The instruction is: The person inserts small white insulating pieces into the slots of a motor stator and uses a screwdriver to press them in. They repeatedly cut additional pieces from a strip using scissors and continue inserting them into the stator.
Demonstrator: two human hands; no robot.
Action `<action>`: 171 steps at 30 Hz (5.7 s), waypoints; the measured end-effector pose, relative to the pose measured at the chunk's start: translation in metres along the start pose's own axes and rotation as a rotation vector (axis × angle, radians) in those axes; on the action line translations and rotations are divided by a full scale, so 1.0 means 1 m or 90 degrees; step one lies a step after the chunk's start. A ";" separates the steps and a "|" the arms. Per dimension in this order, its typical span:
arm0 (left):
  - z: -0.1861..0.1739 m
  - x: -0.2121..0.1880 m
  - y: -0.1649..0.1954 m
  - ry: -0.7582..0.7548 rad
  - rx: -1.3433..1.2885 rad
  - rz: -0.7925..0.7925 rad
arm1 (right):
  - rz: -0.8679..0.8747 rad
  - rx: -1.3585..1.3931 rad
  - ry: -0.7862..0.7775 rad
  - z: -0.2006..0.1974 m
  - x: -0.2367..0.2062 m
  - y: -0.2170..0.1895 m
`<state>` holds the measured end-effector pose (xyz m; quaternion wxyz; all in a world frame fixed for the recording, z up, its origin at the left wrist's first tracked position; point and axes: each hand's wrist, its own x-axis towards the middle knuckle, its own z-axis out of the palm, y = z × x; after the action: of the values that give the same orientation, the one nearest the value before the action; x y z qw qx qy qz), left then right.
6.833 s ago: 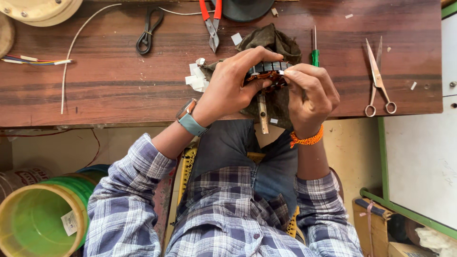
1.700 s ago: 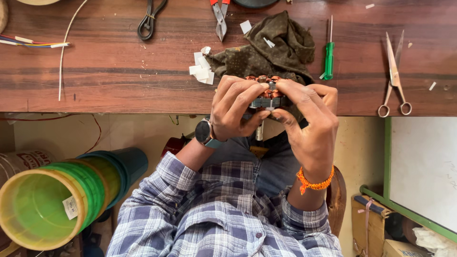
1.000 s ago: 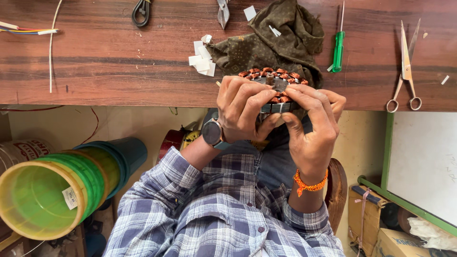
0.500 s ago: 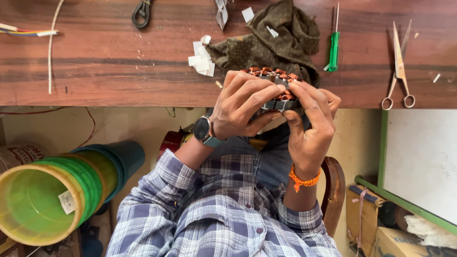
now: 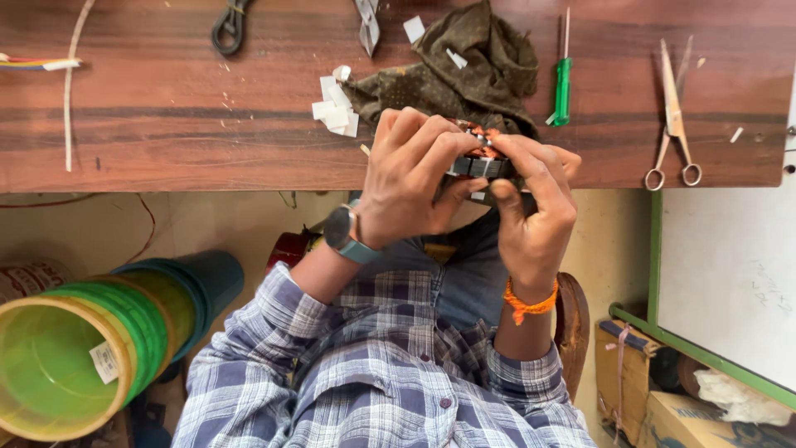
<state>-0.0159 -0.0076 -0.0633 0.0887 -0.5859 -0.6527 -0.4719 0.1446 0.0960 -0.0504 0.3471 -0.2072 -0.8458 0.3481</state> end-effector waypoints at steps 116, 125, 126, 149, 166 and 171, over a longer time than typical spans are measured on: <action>-0.022 0.023 0.003 -0.048 -0.232 -0.107 | -0.007 0.303 -0.070 -0.046 0.055 -0.033; -0.023 0.026 0.000 -0.065 -0.234 -0.093 | -0.009 0.294 -0.132 -0.056 0.055 -0.014; -0.022 0.026 0.000 -0.066 -0.232 -0.093 | -0.012 0.282 -0.140 -0.057 0.054 -0.013; -0.033 0.034 -0.022 -0.099 -0.322 -0.075 | 0.047 0.388 -0.002 -0.047 0.079 -0.010; -0.020 0.013 -0.041 -0.085 -0.295 0.026 | 0.046 0.484 0.193 -0.018 -0.001 0.027; -0.025 0.015 -0.040 -0.095 -0.305 -0.011 | 0.058 0.521 0.189 -0.013 0.006 0.030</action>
<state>-0.0648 -0.0107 -0.0603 -0.1051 -0.6182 -0.5317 -0.5693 0.1533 0.1252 -0.0636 0.5027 -0.1372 -0.5691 0.6361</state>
